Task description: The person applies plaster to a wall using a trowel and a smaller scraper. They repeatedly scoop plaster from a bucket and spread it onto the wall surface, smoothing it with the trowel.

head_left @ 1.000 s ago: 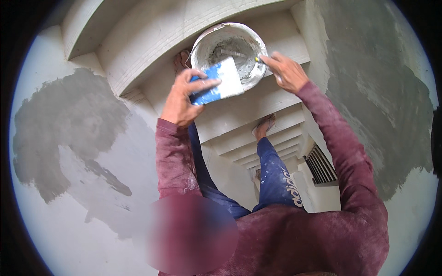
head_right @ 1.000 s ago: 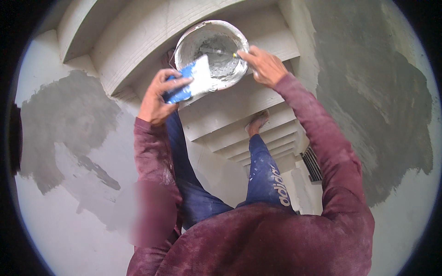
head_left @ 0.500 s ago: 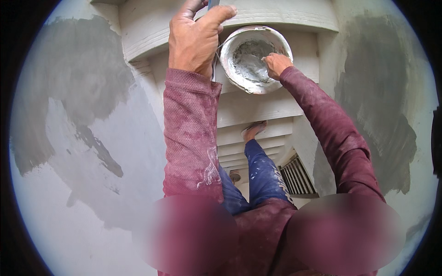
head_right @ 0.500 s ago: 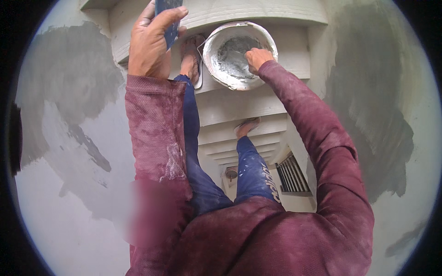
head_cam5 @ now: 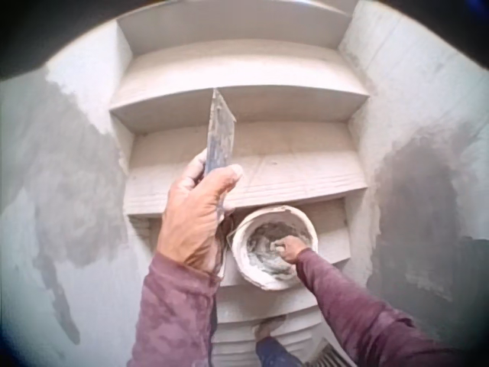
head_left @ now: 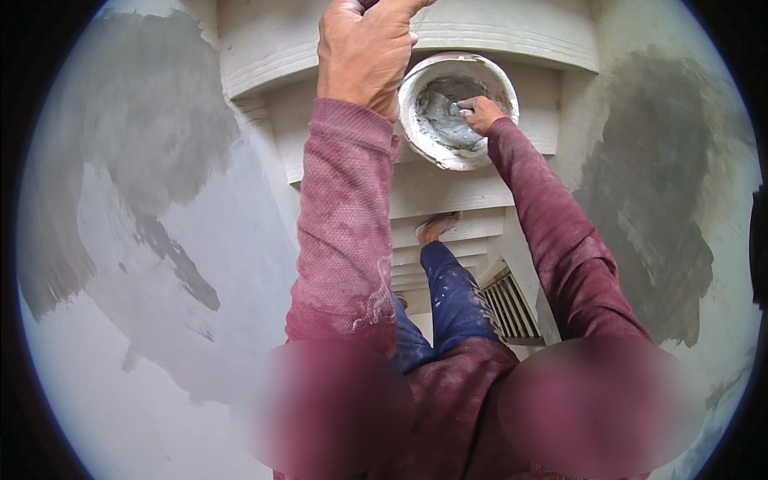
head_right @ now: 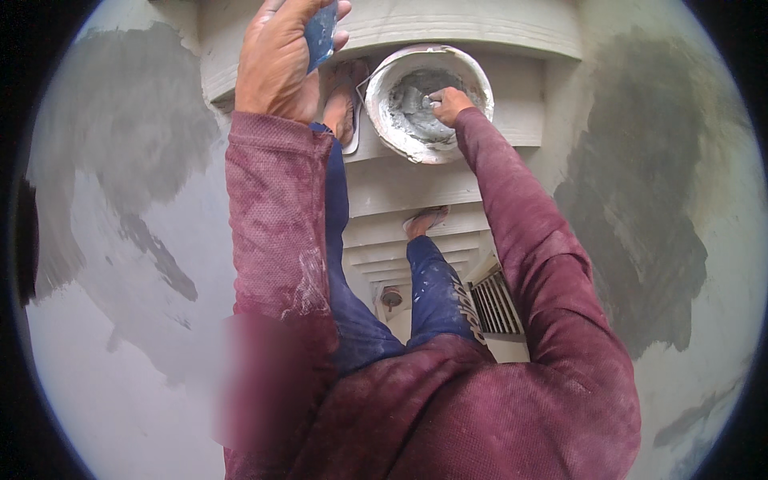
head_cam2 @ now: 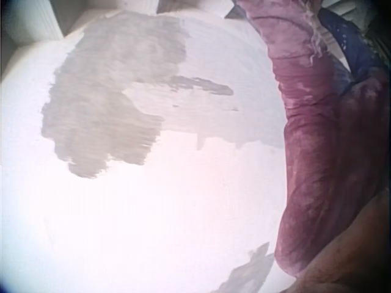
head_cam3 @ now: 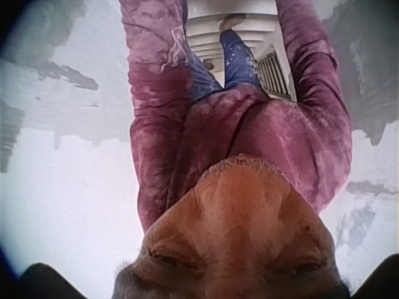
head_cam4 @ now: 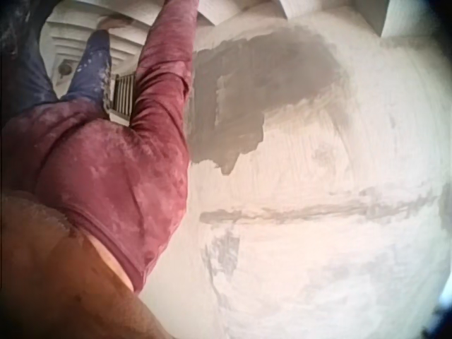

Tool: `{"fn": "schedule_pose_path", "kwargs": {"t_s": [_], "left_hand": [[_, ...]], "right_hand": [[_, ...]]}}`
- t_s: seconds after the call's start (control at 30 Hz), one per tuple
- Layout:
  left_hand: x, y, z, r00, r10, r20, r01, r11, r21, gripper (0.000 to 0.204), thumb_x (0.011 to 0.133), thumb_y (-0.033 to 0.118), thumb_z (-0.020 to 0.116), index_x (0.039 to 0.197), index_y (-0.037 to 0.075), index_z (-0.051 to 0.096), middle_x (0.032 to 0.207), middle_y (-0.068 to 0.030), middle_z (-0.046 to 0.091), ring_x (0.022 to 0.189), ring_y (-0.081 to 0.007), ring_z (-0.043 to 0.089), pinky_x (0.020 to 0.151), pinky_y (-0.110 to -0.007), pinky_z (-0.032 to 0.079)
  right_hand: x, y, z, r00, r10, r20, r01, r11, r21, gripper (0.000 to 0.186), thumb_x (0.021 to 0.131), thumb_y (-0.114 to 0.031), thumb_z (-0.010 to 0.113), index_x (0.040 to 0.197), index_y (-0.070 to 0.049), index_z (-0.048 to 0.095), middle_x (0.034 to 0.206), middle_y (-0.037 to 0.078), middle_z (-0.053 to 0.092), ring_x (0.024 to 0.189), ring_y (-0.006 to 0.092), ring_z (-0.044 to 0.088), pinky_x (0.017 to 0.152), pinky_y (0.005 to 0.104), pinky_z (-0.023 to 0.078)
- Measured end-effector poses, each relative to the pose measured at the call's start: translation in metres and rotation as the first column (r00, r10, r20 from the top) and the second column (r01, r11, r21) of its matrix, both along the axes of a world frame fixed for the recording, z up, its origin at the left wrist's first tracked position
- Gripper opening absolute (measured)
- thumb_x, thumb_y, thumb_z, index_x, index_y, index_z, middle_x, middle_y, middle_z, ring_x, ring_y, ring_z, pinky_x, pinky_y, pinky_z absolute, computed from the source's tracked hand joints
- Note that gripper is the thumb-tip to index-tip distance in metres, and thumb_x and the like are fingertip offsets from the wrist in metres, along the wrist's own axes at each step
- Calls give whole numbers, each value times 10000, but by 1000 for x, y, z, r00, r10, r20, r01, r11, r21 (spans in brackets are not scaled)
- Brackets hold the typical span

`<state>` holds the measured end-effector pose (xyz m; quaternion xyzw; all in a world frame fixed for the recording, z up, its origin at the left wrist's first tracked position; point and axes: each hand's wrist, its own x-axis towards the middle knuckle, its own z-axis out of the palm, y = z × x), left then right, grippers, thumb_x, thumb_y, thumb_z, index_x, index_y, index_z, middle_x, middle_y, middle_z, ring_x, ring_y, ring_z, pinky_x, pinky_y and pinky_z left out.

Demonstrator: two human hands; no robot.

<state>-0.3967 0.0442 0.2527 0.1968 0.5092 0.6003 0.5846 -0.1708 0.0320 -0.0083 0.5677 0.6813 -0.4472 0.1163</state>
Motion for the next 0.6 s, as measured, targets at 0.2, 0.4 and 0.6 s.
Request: {"fn": "schedule_pose_path", "kwargs": {"t_s": [0.2, 0.4, 0.6], "left_hand": [[6, 5, 6, 997, -18, 72, 17, 1000, 7, 278, 786, 90, 585, 1053, 36, 530, 740, 31, 485, 603, -42, 435, 488, -177, 358], [8, 3, 6, 990, -73, 124, 69, 997, 29, 254, 789, 111, 583, 1030, 48, 532, 736, 28, 485, 612, -45, 446, 500, -169, 373], [39, 17, 8, 995, -32, -99, 23, 995, -92, 306, 782, 195, 595, 1044, 53, 528, 789, 17, 499, 716, -63, 477, 560, -199, 407]], "right_hand": [[-1, 1, -7, 1000, -3, 19, 4, 998, -55, 358, 733, -146, 532, 1084, -105, 592, 1017, 201, 582, 981, 317, 553, 877, 345, 414], [10, 12, -18, 957, -279, -78, 226, 888, -400, 321, 784, -148, 535, 1097, -121, 597, 831, 108, 633, 571, 182, 568, 580, 302, 486], [13, 19, -22, 934, -334, -125, 238, 846, -477, 298, 806, -160, 513, 1088, -121, 602, 732, 55, 604, 464, 145, 497, 449, 280, 440]]}}
